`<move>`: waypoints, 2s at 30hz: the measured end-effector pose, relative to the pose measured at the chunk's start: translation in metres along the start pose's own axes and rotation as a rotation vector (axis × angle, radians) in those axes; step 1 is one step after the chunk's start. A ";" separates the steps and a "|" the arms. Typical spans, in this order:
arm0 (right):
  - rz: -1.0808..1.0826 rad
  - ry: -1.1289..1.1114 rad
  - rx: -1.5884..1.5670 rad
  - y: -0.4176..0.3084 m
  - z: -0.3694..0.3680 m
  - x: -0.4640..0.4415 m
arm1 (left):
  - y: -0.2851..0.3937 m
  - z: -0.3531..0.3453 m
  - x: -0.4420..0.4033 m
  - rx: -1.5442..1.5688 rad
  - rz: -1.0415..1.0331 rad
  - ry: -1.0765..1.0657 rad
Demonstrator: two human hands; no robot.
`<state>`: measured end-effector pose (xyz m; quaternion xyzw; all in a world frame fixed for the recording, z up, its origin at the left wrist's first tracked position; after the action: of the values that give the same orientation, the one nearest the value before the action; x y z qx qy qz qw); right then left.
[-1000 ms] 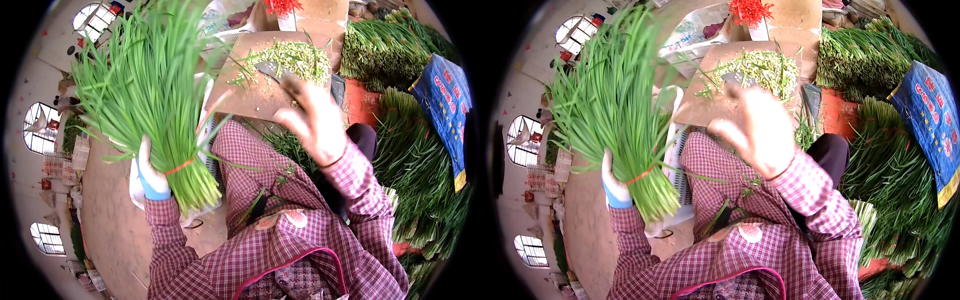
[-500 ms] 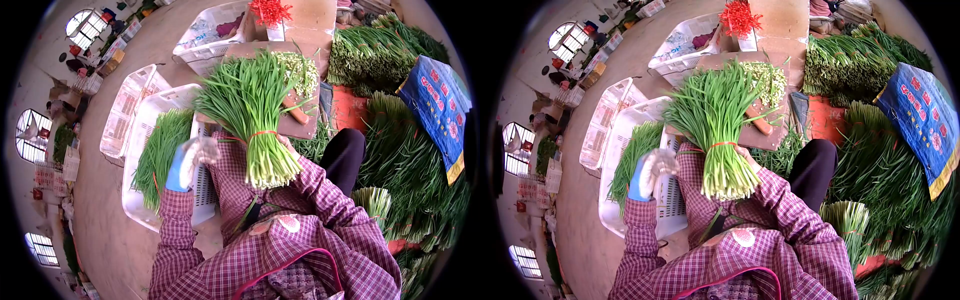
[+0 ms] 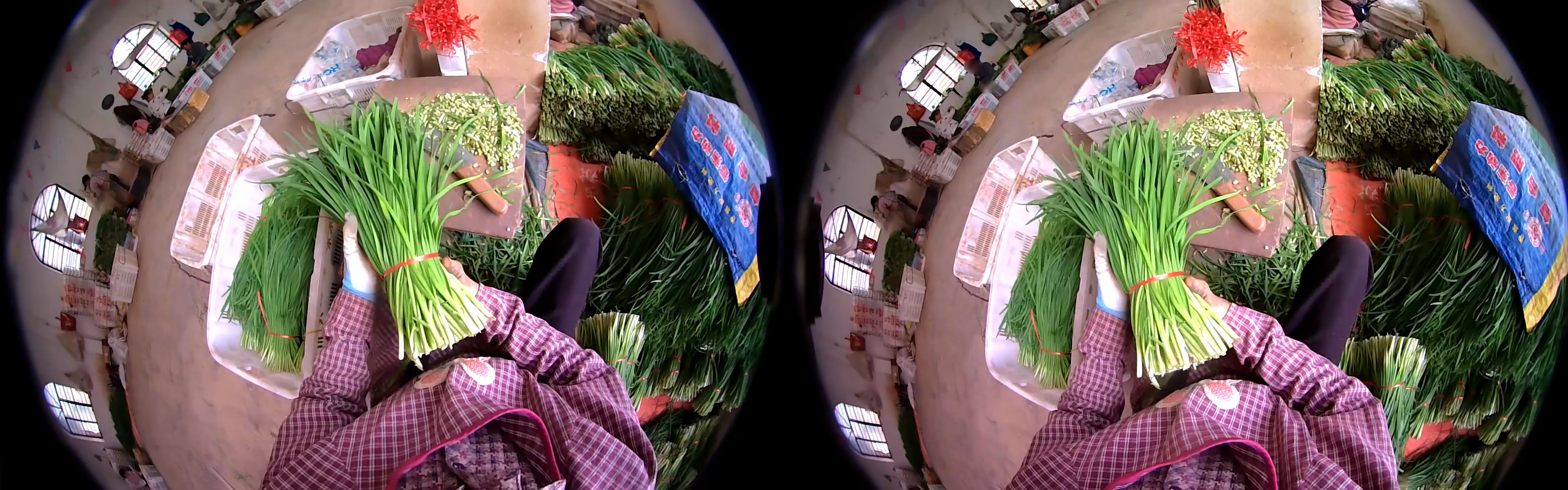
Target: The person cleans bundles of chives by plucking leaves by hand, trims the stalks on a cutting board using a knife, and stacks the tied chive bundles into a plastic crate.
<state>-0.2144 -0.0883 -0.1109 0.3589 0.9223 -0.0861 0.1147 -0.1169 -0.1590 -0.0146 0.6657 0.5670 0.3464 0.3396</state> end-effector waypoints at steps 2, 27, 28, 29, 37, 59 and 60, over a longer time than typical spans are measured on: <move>0.021 0.203 0.418 -0.007 0.009 0.002 | 0.012 0.012 -0.004 0.001 0.025 0.039; 1.106 0.958 0.807 -0.148 -0.092 0.112 | 0.053 0.104 0.137 -0.262 0.401 0.243; 1.202 0.998 0.923 -0.141 -0.134 0.110 | 0.048 0.107 0.139 -0.258 0.412 0.242; 1.251 0.923 1.109 -0.131 -0.166 0.099 | 0.043 0.112 0.142 -0.264 0.399 0.233; 0.774 0.627 2.114 -0.052 -0.188 0.021 | 0.041 0.106 0.146 -0.345 0.377 0.211; 0.473 0.679 2.110 -0.054 -0.155 0.006 | 0.029 0.116 0.137 -0.305 0.359 0.275; 0.466 0.678 2.135 -0.054 -0.155 0.006 | 0.030 0.111 0.136 -0.333 0.344 0.262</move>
<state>-0.2783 -0.0862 0.0401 0.4401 0.2730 -0.7011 -0.4901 0.0082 -0.0350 -0.0379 0.6367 0.4200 0.5707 0.3043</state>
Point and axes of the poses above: each hand's wrist, its own x-axis away from the middle knuckle, its own z-axis out of the back of the hand, y = z × x, the point moved 6 cm from there along -x, towards the middle knuckle, and after that the axes turned 4 degrees about y, right-handed, at the moved point
